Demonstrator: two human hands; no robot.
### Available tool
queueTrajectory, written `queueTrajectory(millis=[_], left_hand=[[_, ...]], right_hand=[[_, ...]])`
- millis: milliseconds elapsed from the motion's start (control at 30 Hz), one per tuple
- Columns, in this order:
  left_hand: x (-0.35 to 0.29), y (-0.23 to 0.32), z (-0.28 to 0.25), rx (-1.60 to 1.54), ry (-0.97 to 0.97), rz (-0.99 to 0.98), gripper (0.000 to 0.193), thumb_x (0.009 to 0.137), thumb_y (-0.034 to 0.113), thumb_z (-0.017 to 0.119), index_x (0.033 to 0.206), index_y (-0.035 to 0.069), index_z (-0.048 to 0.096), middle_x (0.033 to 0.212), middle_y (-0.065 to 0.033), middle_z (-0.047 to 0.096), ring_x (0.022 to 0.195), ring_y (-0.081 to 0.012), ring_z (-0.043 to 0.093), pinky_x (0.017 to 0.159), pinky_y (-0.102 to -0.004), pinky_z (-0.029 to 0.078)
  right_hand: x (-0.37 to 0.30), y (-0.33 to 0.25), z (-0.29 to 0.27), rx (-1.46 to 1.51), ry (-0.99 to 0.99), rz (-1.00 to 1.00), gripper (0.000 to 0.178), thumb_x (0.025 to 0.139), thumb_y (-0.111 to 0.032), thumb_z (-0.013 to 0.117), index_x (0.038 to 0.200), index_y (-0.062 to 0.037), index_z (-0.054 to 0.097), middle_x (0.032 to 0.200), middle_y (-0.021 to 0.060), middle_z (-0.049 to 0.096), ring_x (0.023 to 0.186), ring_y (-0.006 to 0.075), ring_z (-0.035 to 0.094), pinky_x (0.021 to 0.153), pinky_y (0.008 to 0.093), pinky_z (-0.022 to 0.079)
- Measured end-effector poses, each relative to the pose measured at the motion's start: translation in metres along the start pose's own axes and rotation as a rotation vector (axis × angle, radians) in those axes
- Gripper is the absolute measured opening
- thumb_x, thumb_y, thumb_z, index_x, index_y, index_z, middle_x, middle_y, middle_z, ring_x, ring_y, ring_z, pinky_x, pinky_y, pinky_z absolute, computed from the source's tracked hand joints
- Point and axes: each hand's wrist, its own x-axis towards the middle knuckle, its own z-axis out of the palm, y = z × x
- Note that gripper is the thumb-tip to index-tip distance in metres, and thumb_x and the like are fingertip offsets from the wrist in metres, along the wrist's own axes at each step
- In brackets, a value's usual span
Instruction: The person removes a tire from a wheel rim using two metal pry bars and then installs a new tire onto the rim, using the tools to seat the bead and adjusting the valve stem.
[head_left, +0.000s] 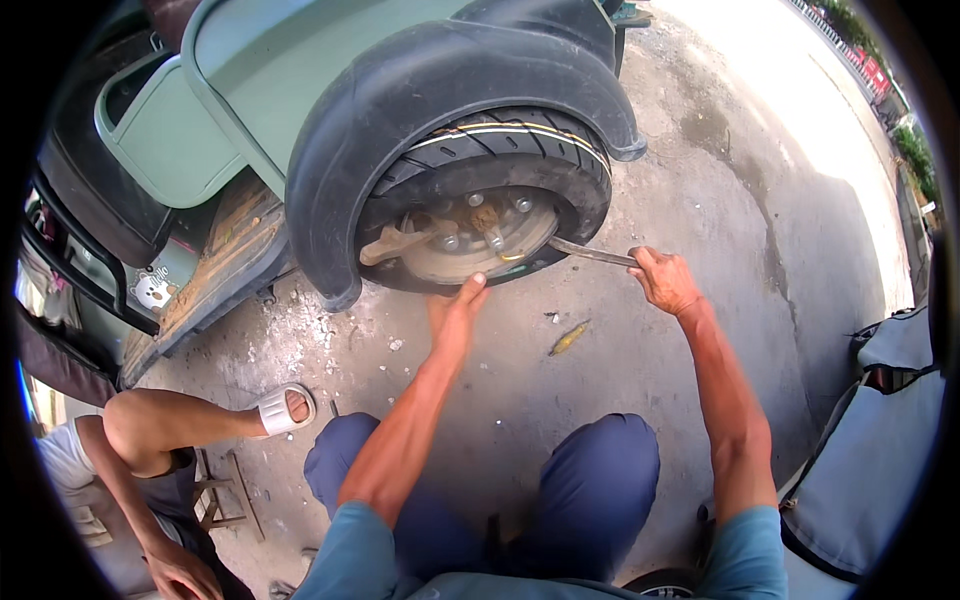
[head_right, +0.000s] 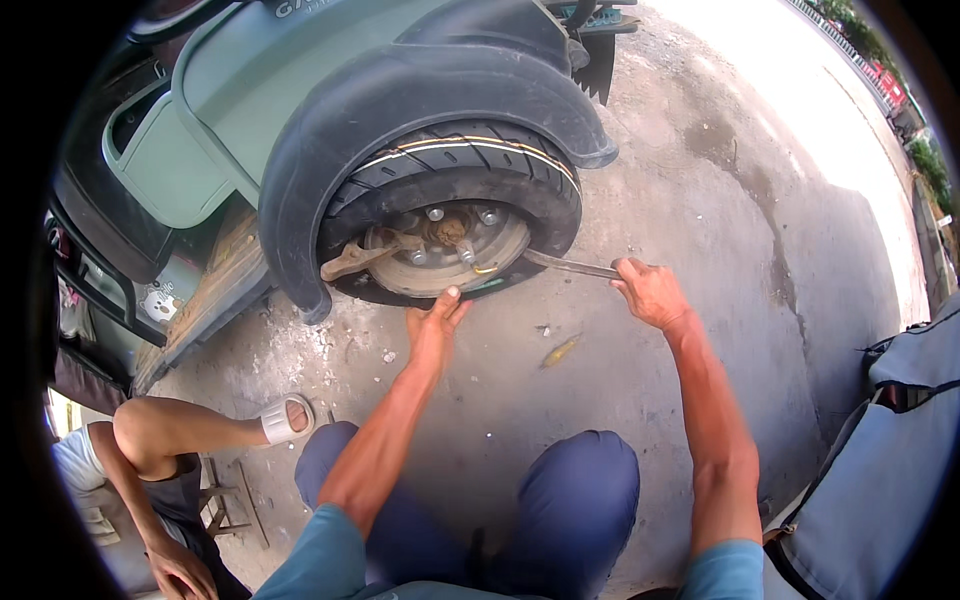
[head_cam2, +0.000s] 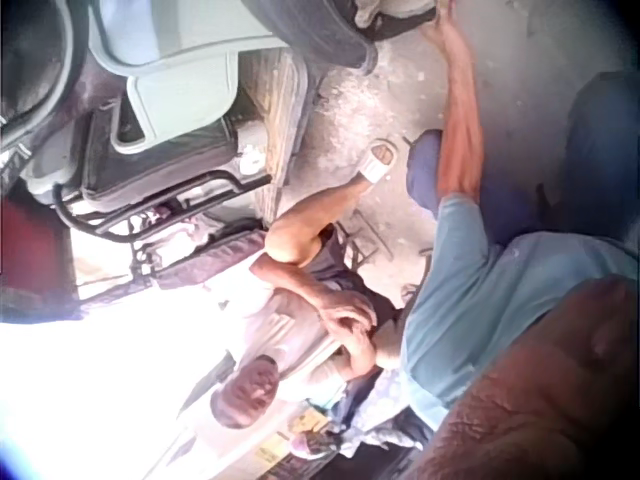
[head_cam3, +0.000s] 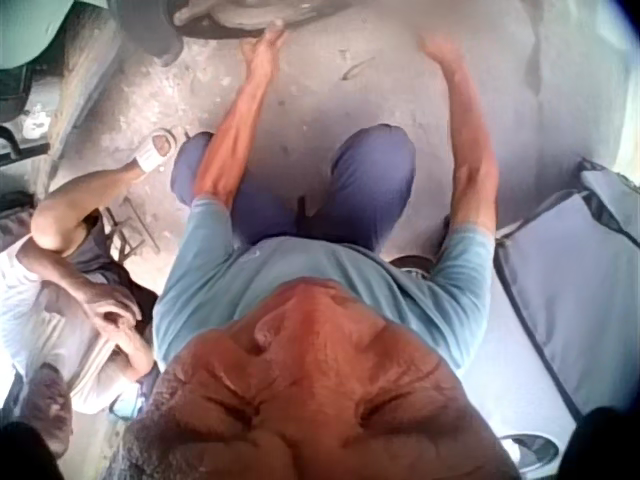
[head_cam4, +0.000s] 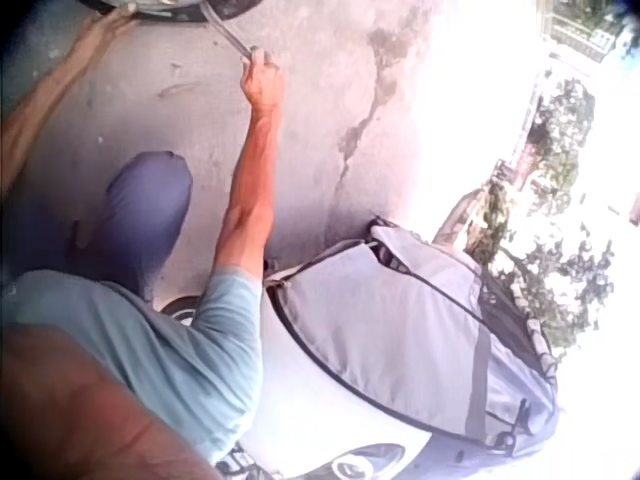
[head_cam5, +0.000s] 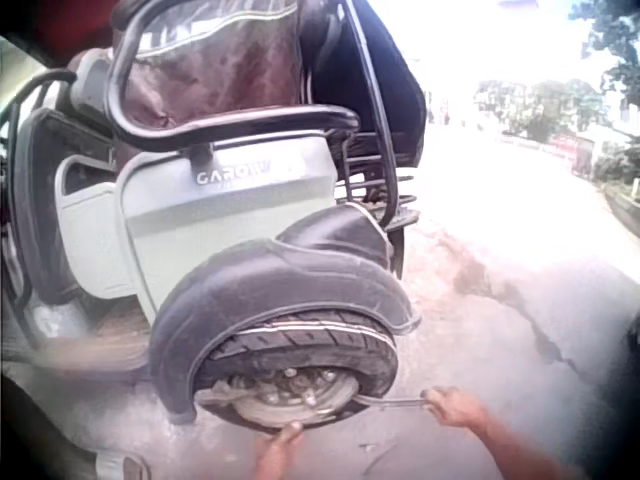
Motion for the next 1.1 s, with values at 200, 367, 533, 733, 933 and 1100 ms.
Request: queueTrajectory(millis=[200, 367, 533, 733, 933, 1100], left_hand=[[0.003, -0.003, 0.011, -0.251, 0.026, -0.124, 0.051, 0.086, 0.002, 0.068, 0.128, -0.014, 0.044, 0.136, -0.0229, 0.045, 0.129, -0.0385, 0.049, 0.109, -0.0536, 0.044], [0.012, -0.008, 0.008, -0.390, 0.043, -0.154, 0.051, 0.084, -0.001, 0.068, 0.126, -0.017, 0.043, 0.138, -0.0268, 0.039, 0.137, -0.0443, 0.036, 0.109, -0.0589, 0.042], [0.012, -0.011, 0.017, -0.432, 0.055, -0.176, 0.054, 0.084, -0.004, 0.067, 0.127, -0.019, 0.038, 0.134, -0.0276, 0.041, 0.136, -0.0473, 0.037, 0.109, -0.0624, 0.041], [0.004, 0.011, 0.010, -0.299, 0.073, -0.195, 0.066, 0.083, -0.006, 0.067, 0.127, -0.014, 0.019, 0.132, -0.0278, 0.039, 0.126, -0.0417, 0.048, 0.106, -0.0621, 0.044], [-0.001, 0.019, 0.013, -0.221, 0.138, -0.218, 0.073, 0.083, -0.004, 0.068, 0.131, -0.008, 0.012, 0.132, -0.0273, 0.040, 0.122, -0.0368, 0.053, 0.106, -0.0596, 0.043], [0.004, 0.024, 0.000, -0.104, 0.204, -0.172, 0.077, 0.084, -0.001, 0.067, 0.136, -0.009, 0.011, 0.124, -0.0220, 0.050, 0.121, -0.0333, 0.054, 0.106, -0.0565, 0.043]], right_hand=[[0.009, -0.020, -0.059, -0.163, -0.061, 0.035, 0.021, 0.095, -0.027, 0.061, 0.096, -0.0095, 0.050, 0.082, 0.0102, 0.063, 0.078, 0.0355, 0.064, 0.064, 0.0463, 0.048], [0.013, -0.035, -0.073, -0.273, 0.009, 0.029, 0.020, 0.095, -0.027, 0.061, 0.094, -0.0096, 0.051, 0.084, 0.0104, 0.063, 0.079, 0.0350, 0.063, 0.066, 0.0475, 0.048], [-0.012, -0.025, -0.012, -0.018, -0.040, 0.207, 0.022, 0.097, -0.025, 0.059, 0.097, -0.0059, 0.047, 0.093, 0.0217, 0.062, 0.087, 0.0461, 0.060, 0.072, 0.0532, 0.046], [-0.032, -0.068, 0.007, 0.205, -0.092, 0.453, 0.022, 0.098, -0.021, 0.058, 0.098, -0.0037, 0.045, 0.096, 0.0259, 0.061, 0.091, 0.0493, 0.058, 0.076, 0.0543, 0.044], [-0.020, -0.048, -0.023, -0.008, 0.010, 0.234, 0.018, 0.093, -0.019, 0.064, 0.092, -0.0046, 0.052, 0.089, 0.0160, 0.060, 0.088, 0.0393, 0.059, 0.079, 0.0470, 0.043], [-0.011, -0.069, 0.018, 0.075, -0.207, 0.259, 0.024, 0.092, -0.019, 0.064, 0.108, -0.0046, 0.054, 0.103, 0.0180, 0.060, 0.099, 0.0393, 0.059, 0.088, 0.0482, 0.045]])
